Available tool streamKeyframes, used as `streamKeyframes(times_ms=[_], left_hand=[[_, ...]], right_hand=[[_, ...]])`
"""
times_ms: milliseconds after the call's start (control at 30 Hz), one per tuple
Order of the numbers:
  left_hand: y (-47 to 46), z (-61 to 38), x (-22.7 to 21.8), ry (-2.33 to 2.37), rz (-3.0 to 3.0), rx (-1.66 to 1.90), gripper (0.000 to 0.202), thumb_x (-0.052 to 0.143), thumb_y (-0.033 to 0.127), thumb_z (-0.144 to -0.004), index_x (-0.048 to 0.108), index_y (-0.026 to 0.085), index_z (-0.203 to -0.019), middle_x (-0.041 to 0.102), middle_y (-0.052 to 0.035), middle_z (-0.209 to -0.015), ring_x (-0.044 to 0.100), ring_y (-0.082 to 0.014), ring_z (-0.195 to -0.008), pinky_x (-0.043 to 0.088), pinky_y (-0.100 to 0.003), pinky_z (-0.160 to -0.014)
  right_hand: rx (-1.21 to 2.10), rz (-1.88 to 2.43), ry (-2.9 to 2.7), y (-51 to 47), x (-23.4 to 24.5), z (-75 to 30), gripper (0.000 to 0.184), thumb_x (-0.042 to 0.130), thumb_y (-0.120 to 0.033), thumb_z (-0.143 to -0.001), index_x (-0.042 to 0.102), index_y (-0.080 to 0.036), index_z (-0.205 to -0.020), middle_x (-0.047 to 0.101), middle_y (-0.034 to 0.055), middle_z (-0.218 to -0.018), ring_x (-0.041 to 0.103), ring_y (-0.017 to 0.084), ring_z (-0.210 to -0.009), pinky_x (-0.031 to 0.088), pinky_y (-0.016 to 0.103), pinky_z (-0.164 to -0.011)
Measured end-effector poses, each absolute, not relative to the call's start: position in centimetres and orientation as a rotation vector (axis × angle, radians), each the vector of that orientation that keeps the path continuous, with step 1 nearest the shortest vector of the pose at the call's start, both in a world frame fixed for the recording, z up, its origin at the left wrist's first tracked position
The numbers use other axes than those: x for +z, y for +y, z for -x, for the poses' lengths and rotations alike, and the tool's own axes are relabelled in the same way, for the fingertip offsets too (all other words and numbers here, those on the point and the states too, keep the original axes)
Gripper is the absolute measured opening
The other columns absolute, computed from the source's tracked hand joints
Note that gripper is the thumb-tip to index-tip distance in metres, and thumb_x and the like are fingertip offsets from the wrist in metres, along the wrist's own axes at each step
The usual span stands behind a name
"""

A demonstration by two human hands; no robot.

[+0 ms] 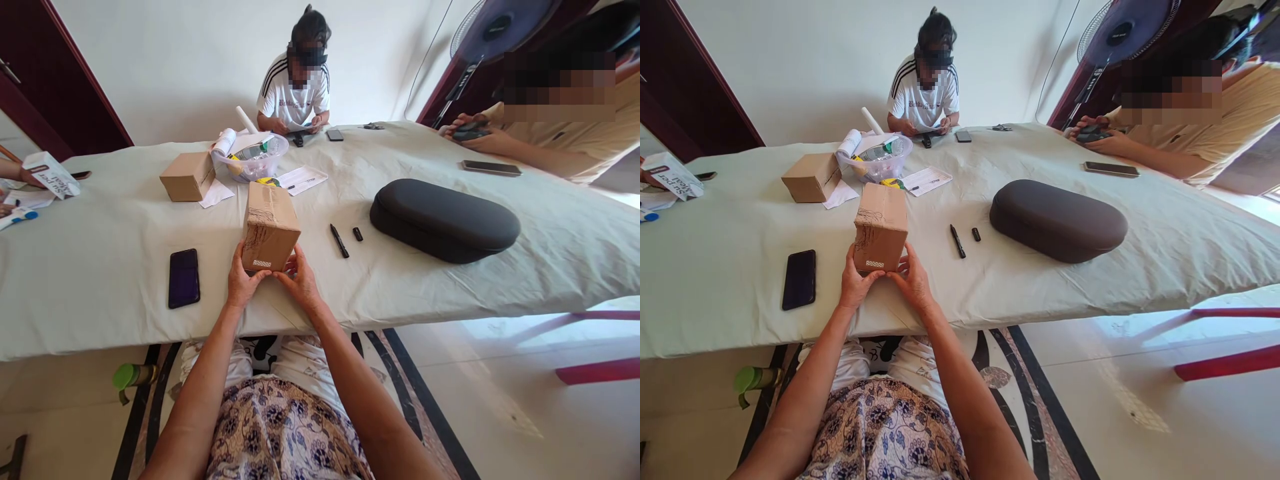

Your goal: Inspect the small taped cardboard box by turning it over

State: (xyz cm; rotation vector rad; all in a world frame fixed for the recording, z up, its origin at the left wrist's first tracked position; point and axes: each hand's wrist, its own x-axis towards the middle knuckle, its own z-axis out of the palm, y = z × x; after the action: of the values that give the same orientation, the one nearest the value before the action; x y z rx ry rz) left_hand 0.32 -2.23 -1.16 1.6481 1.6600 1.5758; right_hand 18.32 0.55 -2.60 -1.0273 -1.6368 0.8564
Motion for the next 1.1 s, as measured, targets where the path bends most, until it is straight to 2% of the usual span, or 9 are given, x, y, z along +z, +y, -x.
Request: streamKeyframes(times_ms=[67,133,300,433,567,700,900,1033,1100], left_hand=[[-2.2,-0.3,-1.2,1.630,-1.701,1.598,0.100,0.090,0.032,-0.067,0.037,0.028,-0.152,0.047,-0.0143,-0.156,0.046,-0.0301,-0.145,0.039,-0.048,-0.121],[-2.2,-0.3,-1.3,1.605,-1.768,1.610,0.095,0.088,0.028,-0.070,0.038,0.030,-0.152,0.044,-0.0128,-0.159,0.043,-0.0290,-0.147,0.037,-0.048,-0.123],[-2.1,-0.3,-1.8,1.562,-1.952,1.572,0.084,0.081,0.024,-0.078,0.040,0.031,-0.151,0.039,-0.0117,-0.162,0.038,-0.0284,-0.150,0.035,-0.049,-0.124],[-2.0,-0.2,-1.9,1.533,-2.032,1.532,0.081,0.079,0.025,-0.080,0.040,0.031,-0.151,0.036,-0.0120,-0.163,0.037,-0.0288,-0.151,0.036,-0.048,-0.124],[-2.0,-0.1,-1.8,1.518,-2.056,1.559,0.076,0.077,0.024,-0.082,0.042,0.031,-0.149,0.039,-0.0120,-0.161,0.039,-0.0283,-0.150,0.037,-0.048,-0.123],[-2.1,-0.1,-1.6,1.496,-1.988,1.608,0.071,0.076,0.029,-0.083,0.046,0.030,-0.147,0.043,-0.0124,-0.159,0.041,-0.0281,-0.149,0.039,-0.048,-0.122],[-2.3,-0.2,-1.3,1.387,-1.827,1.646,0.060,0.069,0.046,-0.088,0.051,0.029,-0.143,0.044,-0.0119,-0.159,0.043,-0.0270,-0.148,0.048,-0.045,-0.114],[-2.3,-0.2,-1.0,1.412,-1.729,1.679,0.055,0.063,0.053,-0.090,0.057,0.028,-0.139,0.048,-0.0105,-0.157,0.045,-0.0259,-0.147,0.042,-0.045,-0.120],[-2.4,-0.3,-0.8,1.418,-1.685,1.690,0.055,0.061,0.054,-0.091,0.058,0.028,-0.139,0.048,-0.0097,-0.156,0.045,-0.0251,-0.147,0.038,-0.044,-0.123]], right_hand=[[0.877,1.058,-1.596,0.6,-2.7,-18.3,0.096,0.071,-0.040,-0.079,0.021,-0.025,-0.159,0.068,0.0038,-0.100,0.065,0.016,-0.075,0.056,0.032,-0.072],[0.854,1.095,-1.537,0.6,-2.8,-18.3,0.095,0.071,-0.043,-0.079,0.022,-0.025,-0.158,0.069,0.0044,-0.100,0.066,0.017,-0.075,0.056,0.034,-0.072],[0.676,1.158,-1.350,0.6,-2.3,-18.8,0.087,0.071,-0.047,-0.079,0.033,-0.025,-0.154,0.067,0.0085,-0.114,0.062,0.016,-0.081,0.057,0.032,-0.072],[0.634,1.101,-1.253,0.7,-1.7,-19.4,0.058,0.057,-0.051,-0.089,0.053,-0.023,-0.140,0.064,0.0119,-0.127,0.059,0.014,-0.079,0.057,0.031,-0.074],[0.730,1.046,-1.164,0.9,-1.6,-19.7,0.050,0.053,-0.052,-0.090,0.064,-0.020,-0.127,0.068,0.0111,-0.119,0.059,0.012,-0.070,0.056,0.030,-0.069],[0.773,1.050,-1.108,0.9,-1.6,-19.8,0.051,0.054,-0.053,-0.089,0.064,-0.019,-0.125,0.069,0.0087,-0.111,0.058,0.011,-0.066,0.056,0.030,-0.068],[0.808,1.020,-1.082,0.8,-1.3,-19.8,0.049,0.052,-0.052,-0.090,0.061,-0.020,-0.126,0.067,0.0064,-0.104,0.059,0.011,-0.068,0.057,0.030,-0.066],[0.860,0.996,-1.116,1.0,-1.6,-19.7,0.052,0.052,-0.051,-0.090,0.053,-0.022,-0.134,0.064,0.0032,-0.091,0.061,0.014,-0.076,0.058,0.030,-0.069],[0.903,0.960,-1.140,1.1,-1.8,-19.5,0.058,0.059,-0.051,-0.086,0.048,-0.024,-0.136,0.065,0.0032,-0.093,0.063,0.015,-0.079,0.057,0.029,-0.068]])
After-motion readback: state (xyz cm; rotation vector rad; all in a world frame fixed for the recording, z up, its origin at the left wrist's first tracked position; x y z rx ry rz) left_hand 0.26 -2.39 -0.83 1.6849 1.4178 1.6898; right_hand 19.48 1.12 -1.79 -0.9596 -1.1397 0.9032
